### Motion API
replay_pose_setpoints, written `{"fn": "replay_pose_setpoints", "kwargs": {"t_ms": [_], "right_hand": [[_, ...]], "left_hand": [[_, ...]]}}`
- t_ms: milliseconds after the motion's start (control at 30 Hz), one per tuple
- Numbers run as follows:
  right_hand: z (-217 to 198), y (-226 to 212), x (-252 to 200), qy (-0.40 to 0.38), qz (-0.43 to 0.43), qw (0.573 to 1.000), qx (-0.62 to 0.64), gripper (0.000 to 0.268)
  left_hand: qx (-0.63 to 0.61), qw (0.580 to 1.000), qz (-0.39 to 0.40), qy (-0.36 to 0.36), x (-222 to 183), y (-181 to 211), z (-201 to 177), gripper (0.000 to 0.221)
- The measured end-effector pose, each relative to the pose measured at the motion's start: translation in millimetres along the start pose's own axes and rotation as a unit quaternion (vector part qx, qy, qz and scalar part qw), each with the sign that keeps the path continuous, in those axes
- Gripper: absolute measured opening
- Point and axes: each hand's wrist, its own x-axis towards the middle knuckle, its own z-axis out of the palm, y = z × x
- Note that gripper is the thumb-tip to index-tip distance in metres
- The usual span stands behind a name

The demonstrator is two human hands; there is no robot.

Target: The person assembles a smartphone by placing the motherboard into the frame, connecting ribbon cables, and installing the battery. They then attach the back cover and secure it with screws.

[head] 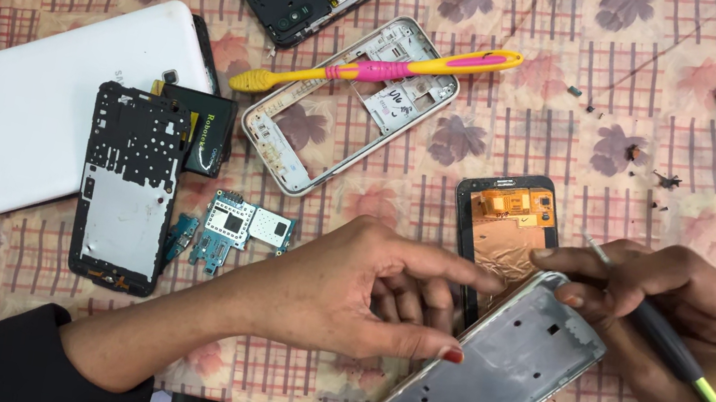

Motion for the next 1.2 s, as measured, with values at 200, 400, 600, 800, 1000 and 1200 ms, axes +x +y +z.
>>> {"fn": "replay_pose_setpoints", "kwargs": {"t_ms": [200,400,600,800,1000,1200], "right_hand": [[5,-3,2,-0.016,-0.004,0.999,0.048,0.018],[1,-7,9,-0.027,0.052,0.986,0.156,0.019],[-5,3,6,0.055,0.081,0.983,0.153,0.016],[-17,15,4,0.078,0.127,0.964,0.220,0.014],[-16,4,12,0.086,0.113,0.958,0.250,0.013],[-13,-7,20,0.090,0.131,0.973,0.168,0.012]], "left_hand": [[0.034,0.999,0.001,0.012,-1,-3,4,0.053],[0.041,0.999,-0.011,0.014,-1,-9,1,0.040],[0.041,0.993,0.043,0.102,-6,-11,-7,0.039],[-0.091,0.946,0.167,0.263,-7,-5,-24,0.044],[-0.155,0.916,0.197,0.313,-12,7,-40,0.039],[-0.055,0.956,0.096,0.272,-8,5,-20,0.045]]}}
